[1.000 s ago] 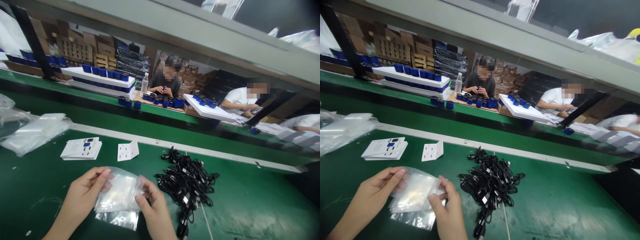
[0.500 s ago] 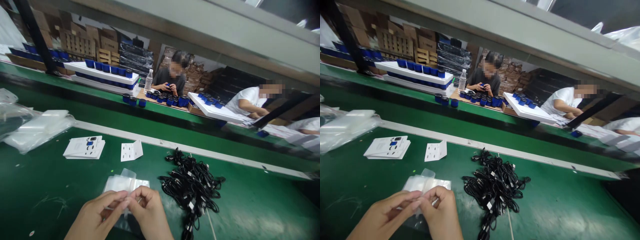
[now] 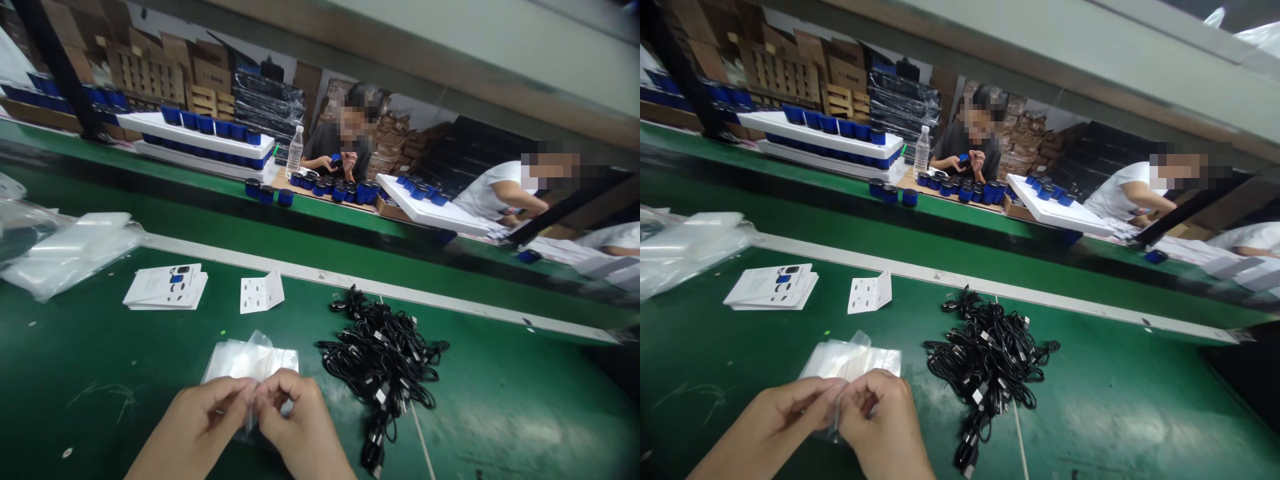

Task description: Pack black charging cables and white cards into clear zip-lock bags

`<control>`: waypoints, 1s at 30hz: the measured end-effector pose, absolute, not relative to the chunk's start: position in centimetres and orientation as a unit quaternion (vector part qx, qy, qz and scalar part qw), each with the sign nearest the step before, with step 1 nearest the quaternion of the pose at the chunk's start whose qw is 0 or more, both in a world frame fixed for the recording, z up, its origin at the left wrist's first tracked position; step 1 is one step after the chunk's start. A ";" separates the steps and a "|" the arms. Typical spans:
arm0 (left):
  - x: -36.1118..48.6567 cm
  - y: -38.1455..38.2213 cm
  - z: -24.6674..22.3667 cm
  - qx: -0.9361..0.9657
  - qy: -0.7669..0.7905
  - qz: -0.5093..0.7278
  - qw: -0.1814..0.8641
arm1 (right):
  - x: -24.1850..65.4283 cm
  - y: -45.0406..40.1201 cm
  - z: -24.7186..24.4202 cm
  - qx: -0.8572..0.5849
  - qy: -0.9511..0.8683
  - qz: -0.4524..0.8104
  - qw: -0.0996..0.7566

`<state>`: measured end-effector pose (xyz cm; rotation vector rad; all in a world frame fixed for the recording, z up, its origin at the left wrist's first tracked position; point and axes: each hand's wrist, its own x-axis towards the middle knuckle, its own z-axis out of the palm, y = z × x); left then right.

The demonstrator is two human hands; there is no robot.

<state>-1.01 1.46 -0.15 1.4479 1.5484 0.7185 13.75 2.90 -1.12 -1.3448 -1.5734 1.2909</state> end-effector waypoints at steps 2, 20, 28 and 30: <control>-0.9 1.6 -0.3 0.604 0.614 0.274 0.428 | 13.8 2.8 -1.3 -0.520 -0.608 0.494 0.341; -0.2 1.9 -1.4 0.735 0.564 0.283 0.248 | 13.7 2.2 -2.4 -0.480 -0.810 0.013 0.338; -1.1 1.7 -1.7 0.735 0.591 0.328 0.057 | 13.1 2.2 -2.6 -0.465 -0.802 -0.080 0.366; -1.6 1.5 -1.5 0.718 0.610 0.333 0.043 | 12.9 2.1 -2.4 -0.491 -0.790 -0.069 0.362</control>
